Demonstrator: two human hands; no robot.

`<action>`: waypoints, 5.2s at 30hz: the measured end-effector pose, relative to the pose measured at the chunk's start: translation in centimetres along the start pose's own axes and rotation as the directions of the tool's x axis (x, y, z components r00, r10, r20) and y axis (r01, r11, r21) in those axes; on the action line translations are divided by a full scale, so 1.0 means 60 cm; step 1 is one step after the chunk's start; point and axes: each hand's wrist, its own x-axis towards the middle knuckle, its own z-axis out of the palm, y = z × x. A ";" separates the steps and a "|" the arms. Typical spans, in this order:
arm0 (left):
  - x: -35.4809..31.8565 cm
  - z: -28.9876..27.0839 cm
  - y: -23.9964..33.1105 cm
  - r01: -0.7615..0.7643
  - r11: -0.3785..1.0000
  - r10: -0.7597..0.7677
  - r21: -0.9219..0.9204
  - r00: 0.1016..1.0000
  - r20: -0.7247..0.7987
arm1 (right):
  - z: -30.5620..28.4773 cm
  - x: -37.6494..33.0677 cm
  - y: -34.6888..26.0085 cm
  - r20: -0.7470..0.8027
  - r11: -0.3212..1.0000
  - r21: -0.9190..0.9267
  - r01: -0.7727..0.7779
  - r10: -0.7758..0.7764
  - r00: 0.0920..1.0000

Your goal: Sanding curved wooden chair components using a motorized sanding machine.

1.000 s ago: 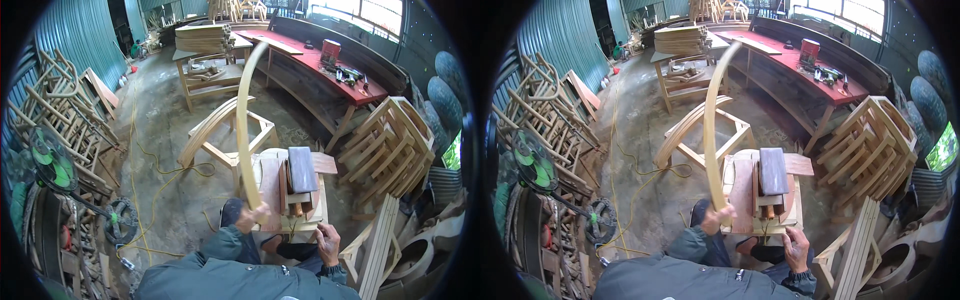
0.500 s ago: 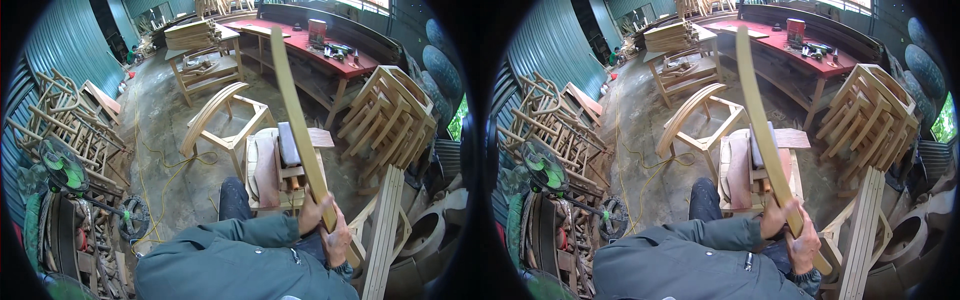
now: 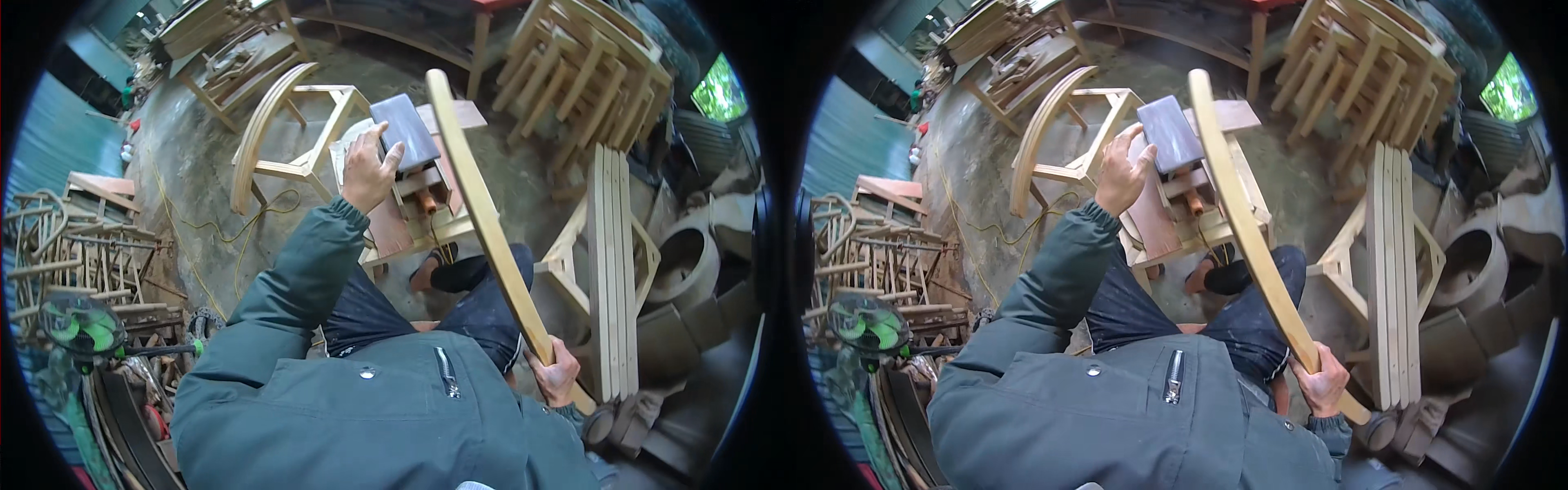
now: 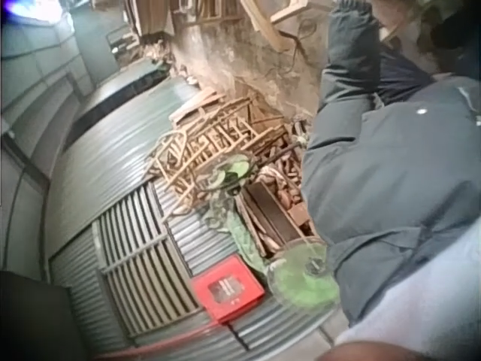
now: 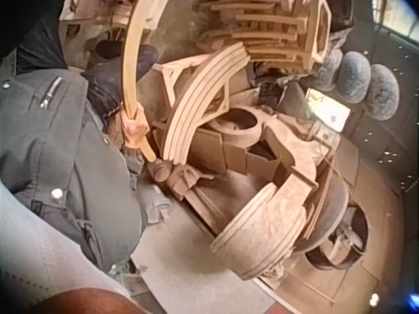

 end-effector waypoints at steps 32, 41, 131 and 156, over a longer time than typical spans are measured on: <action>0.184 0.235 -0.206 0.051 0.891 -0.227 0.451 0.911 0.345 | 0.070 0.151 -0.006 0.274 0.960 0.039 0.277 -0.277 0.921; 0.175 0.243 -0.205 0.036 0.857 -0.260 0.514 0.891 0.372 | 0.054 0.156 0.024 0.252 0.938 0.068 0.339 -0.345 0.904; 0.040 0.254 -0.138 0.067 0.888 -0.215 0.455 0.935 0.282 | 0.058 0.100 0.014 0.320 0.888 -0.030 0.458 -0.426 0.846; 0.422 0.295 -0.406 0.238 0.959 -0.259 0.153 0.955 0.141 | 0.264 0.387 -0.189 0.120 0.743 -0.150 0.652 -0.641 0.758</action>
